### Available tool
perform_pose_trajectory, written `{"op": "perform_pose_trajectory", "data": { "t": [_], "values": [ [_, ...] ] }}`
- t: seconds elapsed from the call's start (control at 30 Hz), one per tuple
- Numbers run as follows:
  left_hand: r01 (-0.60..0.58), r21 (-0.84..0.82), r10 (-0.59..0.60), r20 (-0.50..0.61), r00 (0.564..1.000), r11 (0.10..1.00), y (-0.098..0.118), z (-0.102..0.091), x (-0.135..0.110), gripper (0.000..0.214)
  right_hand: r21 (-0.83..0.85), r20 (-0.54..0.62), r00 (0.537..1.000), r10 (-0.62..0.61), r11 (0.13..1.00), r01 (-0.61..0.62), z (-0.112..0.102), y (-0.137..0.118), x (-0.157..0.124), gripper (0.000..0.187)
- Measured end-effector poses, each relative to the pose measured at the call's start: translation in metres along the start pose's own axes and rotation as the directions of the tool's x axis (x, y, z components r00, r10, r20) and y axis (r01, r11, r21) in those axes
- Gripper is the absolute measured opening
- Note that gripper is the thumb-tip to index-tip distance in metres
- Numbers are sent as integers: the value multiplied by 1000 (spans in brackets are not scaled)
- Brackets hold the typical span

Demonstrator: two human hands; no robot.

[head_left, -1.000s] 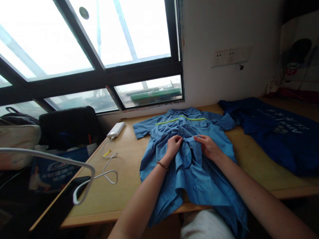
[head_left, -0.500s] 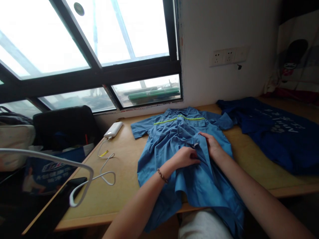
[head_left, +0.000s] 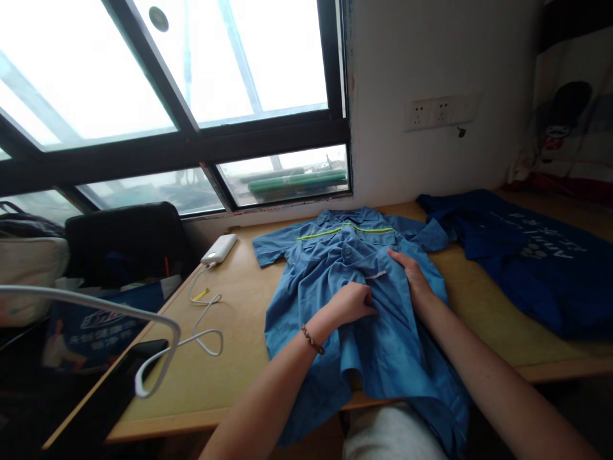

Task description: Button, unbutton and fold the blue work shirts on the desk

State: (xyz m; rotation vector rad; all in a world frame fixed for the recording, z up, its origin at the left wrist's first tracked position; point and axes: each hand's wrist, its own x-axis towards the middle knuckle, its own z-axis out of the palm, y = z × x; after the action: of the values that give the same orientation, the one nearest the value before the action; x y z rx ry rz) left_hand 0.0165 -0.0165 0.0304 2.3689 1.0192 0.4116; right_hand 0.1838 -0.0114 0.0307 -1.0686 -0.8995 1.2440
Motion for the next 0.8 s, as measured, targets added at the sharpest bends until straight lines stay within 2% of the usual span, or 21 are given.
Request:
{"op": "perform_pose_trajectory", "data": {
  "t": [0.07,0.13,0.2,0.27,0.37,0.5,0.57,0.67,0.8],
  "values": [
    [80,-71,-79,11,997,994,1,1,-1,16,28,26,997,-78,997,78,6,-3,-6,25],
    [204,-268,-189,80,979,942,1,0,0,20,-53,102,982,-160,985,166,12,-1,-9,23],
    [324,-478,-306,119,945,817,0,-4,2,19,-233,187,957,-222,936,263,18,5,-10,19],
    [362,-634,-408,80,909,683,1,-10,5,16,-387,248,939,-240,864,323,21,13,-9,16],
    [347,-778,-491,57,869,523,4,-16,7,15,-448,275,938,-211,835,319,22,21,-7,18],
    [320,-878,-505,107,856,356,4,-18,7,12,-428,221,945,-243,846,317,21,18,-7,17],
    [282,-913,-513,98,853,295,2,-18,7,10,-420,194,942,-273,845,331,20,15,-7,17],
    [223,-938,-531,50,846,266,-2,-18,7,11,-370,191,951,-243,879,299,18,13,-7,23],
    [173,-945,-532,-1,847,276,-4,-19,7,16,-185,187,981,-58,978,93,17,15,-4,36]
  ]
}}
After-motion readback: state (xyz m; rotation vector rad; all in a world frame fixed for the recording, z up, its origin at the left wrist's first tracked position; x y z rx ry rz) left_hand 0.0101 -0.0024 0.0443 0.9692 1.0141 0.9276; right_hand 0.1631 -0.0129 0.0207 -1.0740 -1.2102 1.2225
